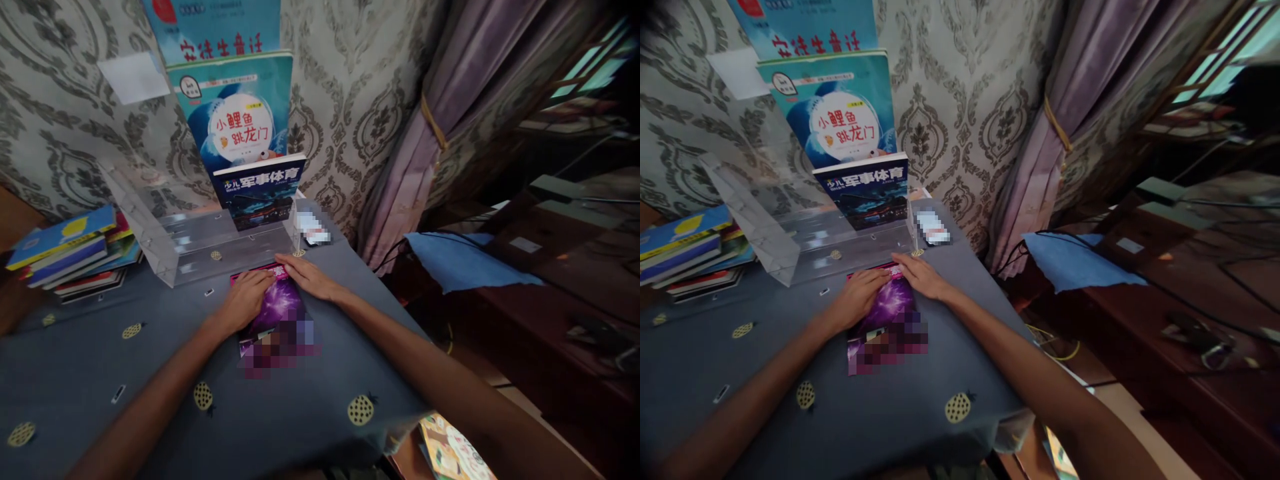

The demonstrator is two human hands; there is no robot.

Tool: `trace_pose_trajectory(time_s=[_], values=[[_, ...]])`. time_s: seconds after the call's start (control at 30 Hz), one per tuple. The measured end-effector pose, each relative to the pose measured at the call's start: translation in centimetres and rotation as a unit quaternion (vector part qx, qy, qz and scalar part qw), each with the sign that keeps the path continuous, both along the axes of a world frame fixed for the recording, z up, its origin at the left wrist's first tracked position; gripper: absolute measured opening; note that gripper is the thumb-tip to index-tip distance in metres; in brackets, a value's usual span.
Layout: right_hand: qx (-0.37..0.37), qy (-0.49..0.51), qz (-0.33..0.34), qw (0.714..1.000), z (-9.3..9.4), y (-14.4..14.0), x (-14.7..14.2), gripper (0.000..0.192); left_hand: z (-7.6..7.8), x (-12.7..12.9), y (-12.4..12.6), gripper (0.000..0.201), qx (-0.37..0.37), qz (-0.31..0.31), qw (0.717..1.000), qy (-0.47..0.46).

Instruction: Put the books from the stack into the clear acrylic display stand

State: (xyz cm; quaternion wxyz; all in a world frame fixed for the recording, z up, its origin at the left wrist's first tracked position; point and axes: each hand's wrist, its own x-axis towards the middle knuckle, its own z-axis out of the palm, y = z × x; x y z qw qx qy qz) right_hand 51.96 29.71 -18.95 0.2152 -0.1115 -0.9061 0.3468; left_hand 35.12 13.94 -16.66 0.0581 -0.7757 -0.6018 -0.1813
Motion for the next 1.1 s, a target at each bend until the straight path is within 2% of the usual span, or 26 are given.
trace_pose_trajectory(time_s=[0.13, 0.27, 0.53, 0.77, 0.93, 1.1], values=[[-0.032, -0.001, 0.011, 0.999, 0.2, 0.3, -0.1, 0.059, 0.3, 1.5, 2.3, 0.045, -0.033, -0.014, 0.999, 0.023], [-0.035, 0.003, 0.011, 0.999, 0.0, 0.5, -0.1, 0.061, 0.3, 2.0, 2.6, 0.046, -0.033, -0.021, 0.999, 0.032], [0.057, -0.035, 0.02, 0.998, -0.1, 0.2, 0.1, 0.05, 0.0, 0.3, -1.2, 0.05, -0.015, -0.039, 0.999, -0.003], [0.138, -0.073, 0.004, 0.988, 0.7, -1.3, 0.3, 0.047, -0.4, -3.1, -5.3, 0.039, 0.022, 0.045, 0.998, -0.026], [0.205, -0.078, -0.012, 0.976, 1.6, -3.2, 0.1, 0.041, -0.8, -3.2, -5.9, 0.032, 0.041, 0.06, 0.997, -0.04], [0.196, -0.089, 0.022, 0.976, 1.8, -3.7, 0.5, 0.041, -1.0, -2.9, -5.8, 0.031, 0.038, 0.071, 0.996, -0.038]])
